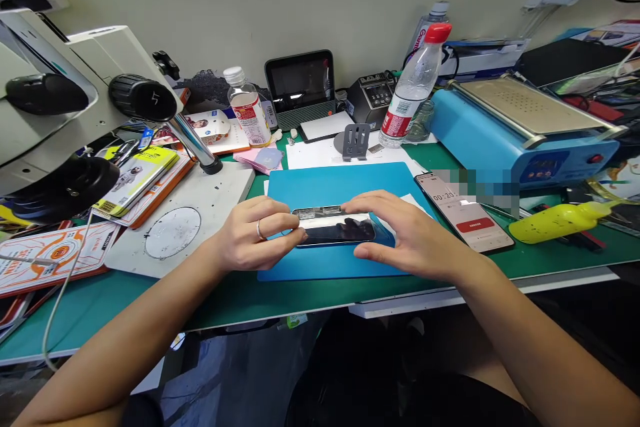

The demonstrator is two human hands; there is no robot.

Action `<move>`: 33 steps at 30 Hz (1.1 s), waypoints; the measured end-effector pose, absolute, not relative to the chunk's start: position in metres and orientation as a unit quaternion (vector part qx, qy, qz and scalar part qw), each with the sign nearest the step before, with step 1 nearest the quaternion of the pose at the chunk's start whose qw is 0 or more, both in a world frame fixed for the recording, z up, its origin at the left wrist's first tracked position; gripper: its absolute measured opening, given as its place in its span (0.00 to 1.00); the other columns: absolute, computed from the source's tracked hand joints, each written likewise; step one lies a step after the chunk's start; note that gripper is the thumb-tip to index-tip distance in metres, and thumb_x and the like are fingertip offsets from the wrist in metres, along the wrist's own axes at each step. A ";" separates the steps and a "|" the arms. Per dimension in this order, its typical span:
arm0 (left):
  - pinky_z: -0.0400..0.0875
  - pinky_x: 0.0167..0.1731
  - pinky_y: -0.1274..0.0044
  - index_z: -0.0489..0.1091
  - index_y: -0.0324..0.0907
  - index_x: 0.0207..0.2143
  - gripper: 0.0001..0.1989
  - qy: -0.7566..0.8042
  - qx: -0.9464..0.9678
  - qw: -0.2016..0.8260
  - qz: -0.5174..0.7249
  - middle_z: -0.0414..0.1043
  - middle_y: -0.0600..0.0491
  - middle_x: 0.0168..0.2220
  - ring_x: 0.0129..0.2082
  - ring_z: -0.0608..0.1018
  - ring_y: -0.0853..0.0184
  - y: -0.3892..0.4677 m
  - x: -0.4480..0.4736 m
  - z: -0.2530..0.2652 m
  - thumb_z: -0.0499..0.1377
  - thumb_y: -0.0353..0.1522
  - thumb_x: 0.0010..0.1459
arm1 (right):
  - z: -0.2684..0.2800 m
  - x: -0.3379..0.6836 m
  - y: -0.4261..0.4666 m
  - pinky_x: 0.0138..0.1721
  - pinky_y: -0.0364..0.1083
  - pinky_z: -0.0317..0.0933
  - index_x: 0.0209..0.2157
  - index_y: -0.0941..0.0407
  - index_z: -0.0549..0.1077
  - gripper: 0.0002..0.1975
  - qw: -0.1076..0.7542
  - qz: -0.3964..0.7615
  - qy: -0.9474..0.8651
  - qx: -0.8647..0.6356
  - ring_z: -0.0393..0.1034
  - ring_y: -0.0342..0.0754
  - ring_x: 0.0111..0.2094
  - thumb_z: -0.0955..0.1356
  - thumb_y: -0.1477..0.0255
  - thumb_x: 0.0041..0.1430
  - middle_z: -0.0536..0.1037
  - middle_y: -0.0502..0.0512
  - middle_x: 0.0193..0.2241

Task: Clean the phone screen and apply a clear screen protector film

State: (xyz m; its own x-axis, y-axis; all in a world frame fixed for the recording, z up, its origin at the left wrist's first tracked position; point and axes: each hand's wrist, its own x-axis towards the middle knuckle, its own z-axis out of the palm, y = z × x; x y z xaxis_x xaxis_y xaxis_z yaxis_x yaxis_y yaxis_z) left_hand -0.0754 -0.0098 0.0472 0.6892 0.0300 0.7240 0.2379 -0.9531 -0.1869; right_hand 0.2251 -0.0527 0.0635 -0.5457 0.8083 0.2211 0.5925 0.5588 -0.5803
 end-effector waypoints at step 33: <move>0.71 0.53 0.59 0.65 0.39 0.58 0.35 -0.276 -0.951 -0.072 -0.116 0.73 0.40 0.55 0.53 0.74 0.50 -0.001 -0.074 0.050 0.62 0.54 0.59 | 0.022 0.246 -0.043 0.57 0.62 0.70 0.56 0.49 0.77 0.25 0.252 0.190 -0.834 -0.452 0.72 0.63 0.59 0.72 0.54 0.62 0.76 0.62 0.59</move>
State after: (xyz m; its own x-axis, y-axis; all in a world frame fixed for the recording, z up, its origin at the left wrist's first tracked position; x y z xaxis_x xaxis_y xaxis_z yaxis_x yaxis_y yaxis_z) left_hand -0.0739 -0.0013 0.0502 0.8207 0.5422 0.1803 0.5092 -0.8371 0.2001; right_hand 0.2461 -0.0427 0.0225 -0.4646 0.8497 0.2492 0.6584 0.5196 -0.5445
